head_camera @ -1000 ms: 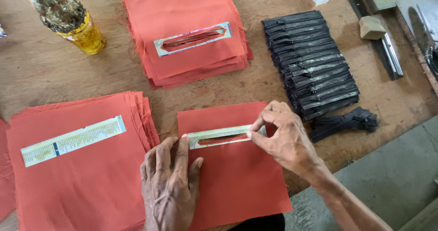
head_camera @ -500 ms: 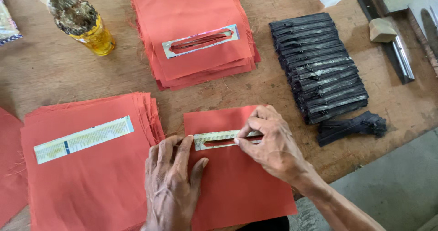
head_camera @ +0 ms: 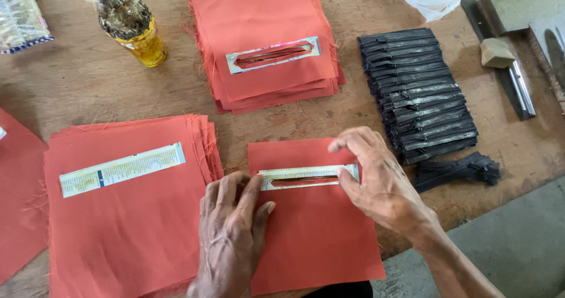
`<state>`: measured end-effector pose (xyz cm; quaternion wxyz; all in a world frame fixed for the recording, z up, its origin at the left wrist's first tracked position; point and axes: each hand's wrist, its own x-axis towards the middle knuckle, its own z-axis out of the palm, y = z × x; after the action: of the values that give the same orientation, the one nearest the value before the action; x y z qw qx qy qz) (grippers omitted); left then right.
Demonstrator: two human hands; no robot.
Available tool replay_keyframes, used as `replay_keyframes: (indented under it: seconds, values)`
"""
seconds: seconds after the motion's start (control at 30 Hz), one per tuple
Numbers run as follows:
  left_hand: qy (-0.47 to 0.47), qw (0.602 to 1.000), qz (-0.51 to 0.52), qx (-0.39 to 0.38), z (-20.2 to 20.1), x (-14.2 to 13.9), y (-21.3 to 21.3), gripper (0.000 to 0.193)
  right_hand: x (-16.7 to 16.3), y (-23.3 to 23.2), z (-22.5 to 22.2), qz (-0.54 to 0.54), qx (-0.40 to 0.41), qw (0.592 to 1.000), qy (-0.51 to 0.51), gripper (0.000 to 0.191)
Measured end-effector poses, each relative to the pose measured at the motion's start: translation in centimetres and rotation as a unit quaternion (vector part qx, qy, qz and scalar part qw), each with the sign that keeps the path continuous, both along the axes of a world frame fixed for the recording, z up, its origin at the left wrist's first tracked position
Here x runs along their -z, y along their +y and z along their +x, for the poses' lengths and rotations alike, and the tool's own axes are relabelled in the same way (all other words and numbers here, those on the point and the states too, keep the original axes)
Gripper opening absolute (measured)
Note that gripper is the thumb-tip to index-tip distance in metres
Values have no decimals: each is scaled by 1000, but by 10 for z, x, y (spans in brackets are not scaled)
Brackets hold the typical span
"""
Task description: The person repeatedly places a rectangular paper template onto red fabric pieces, folds the fabric over the template, and presses the edges to form a pouch shape. The person then removes the template and stacks the finished pouches.
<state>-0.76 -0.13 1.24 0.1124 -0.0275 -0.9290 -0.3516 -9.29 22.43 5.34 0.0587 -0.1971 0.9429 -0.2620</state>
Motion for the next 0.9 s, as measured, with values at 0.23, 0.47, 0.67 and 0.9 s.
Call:
replay_keyframes:
  seconds: [0.23,0.47,0.67,0.9]
  values:
    - [52,993,77,67,5,-1,2,36,1,-48,-17,-43,-65,992,-102,55]
    - [-249,748,452,418,26,9,10,50,-33,-54,-31,-72,-144,968,-193,18]
    - [-342,655,602,305,25,10,69,82,-65,-10,-40,-535,43,806,-249,10]
    - [-262,738,621,36,5,5,31,119,-8,30,-13,-590,113,753,-270,27]
